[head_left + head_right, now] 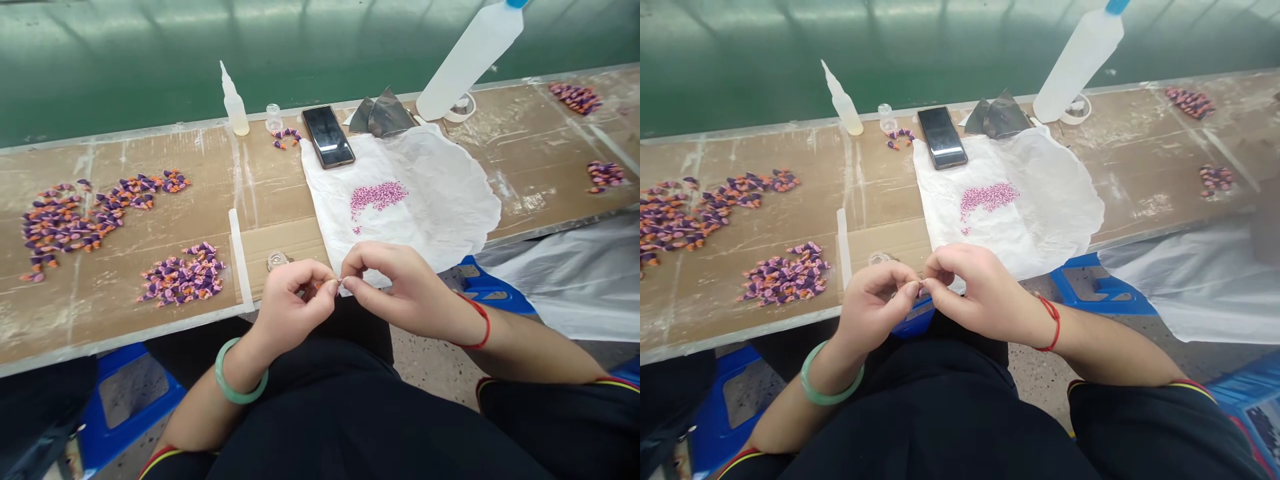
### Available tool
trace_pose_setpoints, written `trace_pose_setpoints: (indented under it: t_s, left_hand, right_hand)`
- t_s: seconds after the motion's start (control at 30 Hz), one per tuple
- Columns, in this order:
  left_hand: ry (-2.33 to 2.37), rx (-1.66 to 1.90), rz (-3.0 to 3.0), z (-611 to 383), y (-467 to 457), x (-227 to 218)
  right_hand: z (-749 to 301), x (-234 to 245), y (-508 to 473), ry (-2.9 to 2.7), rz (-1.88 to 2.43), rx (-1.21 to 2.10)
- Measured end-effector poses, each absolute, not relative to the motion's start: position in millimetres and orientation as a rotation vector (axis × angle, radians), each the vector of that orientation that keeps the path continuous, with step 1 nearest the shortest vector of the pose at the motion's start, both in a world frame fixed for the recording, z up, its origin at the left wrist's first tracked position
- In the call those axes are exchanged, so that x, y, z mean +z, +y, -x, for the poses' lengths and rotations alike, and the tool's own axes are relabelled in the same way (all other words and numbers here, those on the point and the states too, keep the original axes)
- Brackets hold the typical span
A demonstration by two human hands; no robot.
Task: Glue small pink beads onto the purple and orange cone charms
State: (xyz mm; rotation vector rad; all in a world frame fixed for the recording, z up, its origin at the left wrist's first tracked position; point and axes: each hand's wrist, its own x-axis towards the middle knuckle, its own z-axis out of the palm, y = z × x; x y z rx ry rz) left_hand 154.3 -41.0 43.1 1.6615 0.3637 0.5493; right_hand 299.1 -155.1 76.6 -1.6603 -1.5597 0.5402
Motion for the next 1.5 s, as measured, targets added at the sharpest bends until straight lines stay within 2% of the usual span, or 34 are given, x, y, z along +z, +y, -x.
trace_pose_setpoints:
  t_s: [0.5,0.9,1.13,1.5]
  left_hand:
    - [0.310,0.404,-1.517,-140.5,-27.3,41.5]
    - [0.645,0.446,-1.222,-81.8,-18.5,15.6]
    - [0.719,0.408,-1.193,-78.9,-18.2,12.5]
    - [0.654,0.404,-1.119,-79.1,-15.0,9.5]
  right_hand:
    - [-291.1,81.9,-142.6,-1.583,1.662,0.703]
    - [-300.7,67.3,-75.5,-1.969,1.709,0.770]
    - [-293.8,75.1,-31.9,-2.384,1.929,0.675]
    - [-283.6,75.7,-24.9,-2.529,1.888,0.557]
